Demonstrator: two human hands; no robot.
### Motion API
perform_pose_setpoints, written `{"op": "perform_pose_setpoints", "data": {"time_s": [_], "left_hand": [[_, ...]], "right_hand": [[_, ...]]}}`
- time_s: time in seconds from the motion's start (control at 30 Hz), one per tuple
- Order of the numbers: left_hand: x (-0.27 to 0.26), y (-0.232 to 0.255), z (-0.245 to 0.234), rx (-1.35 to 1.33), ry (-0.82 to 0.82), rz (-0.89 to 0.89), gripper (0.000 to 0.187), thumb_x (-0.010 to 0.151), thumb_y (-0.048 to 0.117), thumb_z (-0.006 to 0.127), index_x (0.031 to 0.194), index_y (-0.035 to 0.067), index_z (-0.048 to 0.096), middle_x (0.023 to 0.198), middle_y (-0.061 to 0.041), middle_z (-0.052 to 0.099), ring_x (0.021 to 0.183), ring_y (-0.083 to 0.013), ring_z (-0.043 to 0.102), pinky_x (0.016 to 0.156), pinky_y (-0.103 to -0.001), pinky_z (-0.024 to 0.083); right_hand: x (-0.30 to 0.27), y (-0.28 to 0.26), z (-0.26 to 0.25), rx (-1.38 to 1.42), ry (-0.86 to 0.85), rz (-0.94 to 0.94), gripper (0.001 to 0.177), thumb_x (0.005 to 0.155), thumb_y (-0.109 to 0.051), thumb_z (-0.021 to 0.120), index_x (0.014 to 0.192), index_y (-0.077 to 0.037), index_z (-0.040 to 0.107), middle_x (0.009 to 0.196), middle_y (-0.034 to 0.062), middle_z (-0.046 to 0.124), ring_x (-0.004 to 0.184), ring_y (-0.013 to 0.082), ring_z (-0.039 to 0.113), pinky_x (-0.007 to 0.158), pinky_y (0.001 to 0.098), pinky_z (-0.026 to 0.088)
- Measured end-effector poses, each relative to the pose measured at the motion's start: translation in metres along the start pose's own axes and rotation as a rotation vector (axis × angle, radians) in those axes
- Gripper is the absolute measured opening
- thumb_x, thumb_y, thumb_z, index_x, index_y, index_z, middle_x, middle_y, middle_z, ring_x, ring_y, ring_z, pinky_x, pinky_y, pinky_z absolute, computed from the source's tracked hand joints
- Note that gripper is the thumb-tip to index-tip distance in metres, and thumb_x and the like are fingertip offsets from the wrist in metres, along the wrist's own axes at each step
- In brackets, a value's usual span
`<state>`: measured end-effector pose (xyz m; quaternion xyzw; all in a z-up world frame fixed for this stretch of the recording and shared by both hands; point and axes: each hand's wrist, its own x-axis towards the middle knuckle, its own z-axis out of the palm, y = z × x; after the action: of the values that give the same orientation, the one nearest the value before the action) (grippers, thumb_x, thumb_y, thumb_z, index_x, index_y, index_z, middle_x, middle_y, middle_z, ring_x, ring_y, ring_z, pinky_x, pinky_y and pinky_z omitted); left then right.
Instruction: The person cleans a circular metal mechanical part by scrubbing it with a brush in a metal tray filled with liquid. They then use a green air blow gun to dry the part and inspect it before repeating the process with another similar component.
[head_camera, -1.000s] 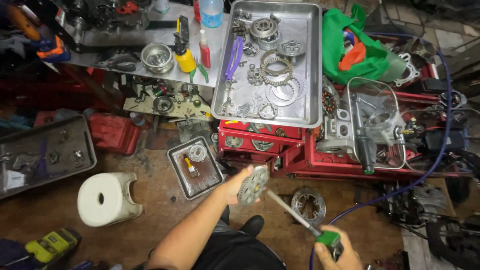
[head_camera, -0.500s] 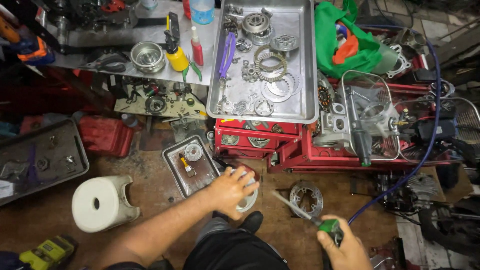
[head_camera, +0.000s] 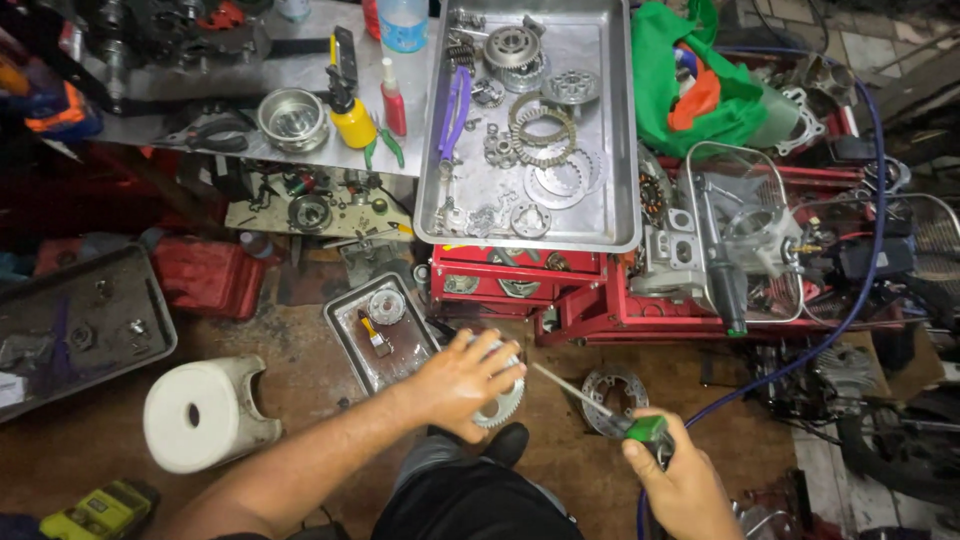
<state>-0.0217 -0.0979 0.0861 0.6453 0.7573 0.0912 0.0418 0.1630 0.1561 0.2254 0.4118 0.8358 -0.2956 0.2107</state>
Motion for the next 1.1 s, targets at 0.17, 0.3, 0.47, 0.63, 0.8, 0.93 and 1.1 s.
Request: {"op": "perform_pose_setpoints", "data": {"time_s": [0.17, 0.3, 0.47, 0.63, 0.8, 0.93, 1.1], "left_hand": [[-0.003, -0.013, -0.019, -0.208, 0.092, -0.18, 0.109, 0.06, 0.058, 0.088, 0.147, 0.01, 0.041, 0.15, -0.018, 0.037, 0.136, -0.0368, 0.037, 0.104, -0.065, 0.044], [-0.004, -0.013, -0.044, -0.639, 0.017, -0.553, 0.106, 0.069, 0.057, 0.072, 0.157, 0.018, 0.027, 0.161, -0.007, 0.025, 0.145, -0.0283, 0.028, 0.104, -0.062, 0.048], [-0.016, -0.012, 0.002, -1.034, 0.425, -0.632, 0.095, 0.074, 0.039, 0.07, 0.158, 0.012, 0.035, 0.16, -0.018, 0.035, 0.148, -0.0324, 0.037, 0.119, -0.047, 0.03], [-0.019, 0.011, 0.021, -1.227, 0.587, -0.795, 0.083, 0.079, 0.043, 0.048, 0.158, 0.02, 0.035, 0.168, -0.012, 0.032, 0.156, -0.0299, 0.025, 0.123, -0.051, 0.021], [0.003, 0.048, 0.065, -2.008, 1.153, -0.55, 0.086, 0.086, 0.054, 0.066, 0.157, 0.016, 0.035, 0.132, -0.01, 0.057, 0.105, -0.0226, 0.064, 0.063, -0.037, 0.062], [0.027, 0.08, 0.067, -2.158, 1.349, -0.27, 0.076, 0.098, 0.053, 0.059, 0.156, 0.008, 0.038, 0.137, -0.016, 0.057, 0.112, -0.026, 0.066, 0.078, -0.034, 0.061], [0.038, 0.117, 0.043, -2.25, 1.514, -0.327, 0.072, 0.087, 0.057, 0.07, 0.146, 0.019, 0.052, 0.134, -0.016, 0.063, 0.11, -0.0378, 0.068, 0.071, -0.053, 0.063]], "right_hand": [[-0.001, 0.016, 0.006, 0.055, -0.07, -0.08, 0.042, 0.082, -0.045, 0.071, 0.123, -0.035, 0.071, 0.072, 0.0004, 0.073, 0.071, 0.0169, 0.067, 0.076, 0.0287, 0.048], [-0.001, 0.011, 0.004, 0.06, -0.051, -0.167, 0.039, 0.086, -0.038, 0.071, 0.124, -0.032, 0.069, 0.066, 0.0005, 0.07, 0.06, 0.0173, 0.063, 0.065, 0.0303, 0.048], [0.009, 0.008, 0.005, 0.141, -0.063, -0.235, 0.041, 0.085, -0.031, 0.073, 0.126, -0.028, 0.07, 0.074, -0.0004, 0.071, 0.065, 0.0162, 0.061, 0.07, 0.0301, 0.048], [0.035, 0.026, 0.001, 0.091, -0.159, -0.486, 0.044, 0.081, -0.041, 0.075, 0.122, -0.027, 0.072, 0.075, -0.004, 0.069, 0.066, 0.0133, 0.059, 0.068, 0.028, 0.048], [0.064, 0.029, -0.015, 0.162, -0.072, -0.708, 0.046, 0.083, -0.032, 0.07, 0.126, -0.019, 0.066, 0.122, -0.0019, 0.075, 0.102, 0.0146, 0.071, 0.096, 0.0282, 0.048], [0.082, 0.021, -0.041, 0.073, -0.176, -0.603, 0.041, 0.083, -0.032, 0.07, 0.124, -0.028, 0.067, 0.079, -0.004, 0.077, 0.069, 0.0147, 0.068, 0.075, 0.0304, 0.053], [0.108, 0.042, -0.059, -0.074, -0.234, -0.672, 0.039, 0.086, -0.042, 0.066, 0.123, -0.03, 0.065, 0.078, -0.0013, 0.076, 0.072, 0.0209, 0.071, 0.078, 0.0334, 0.051]]}}
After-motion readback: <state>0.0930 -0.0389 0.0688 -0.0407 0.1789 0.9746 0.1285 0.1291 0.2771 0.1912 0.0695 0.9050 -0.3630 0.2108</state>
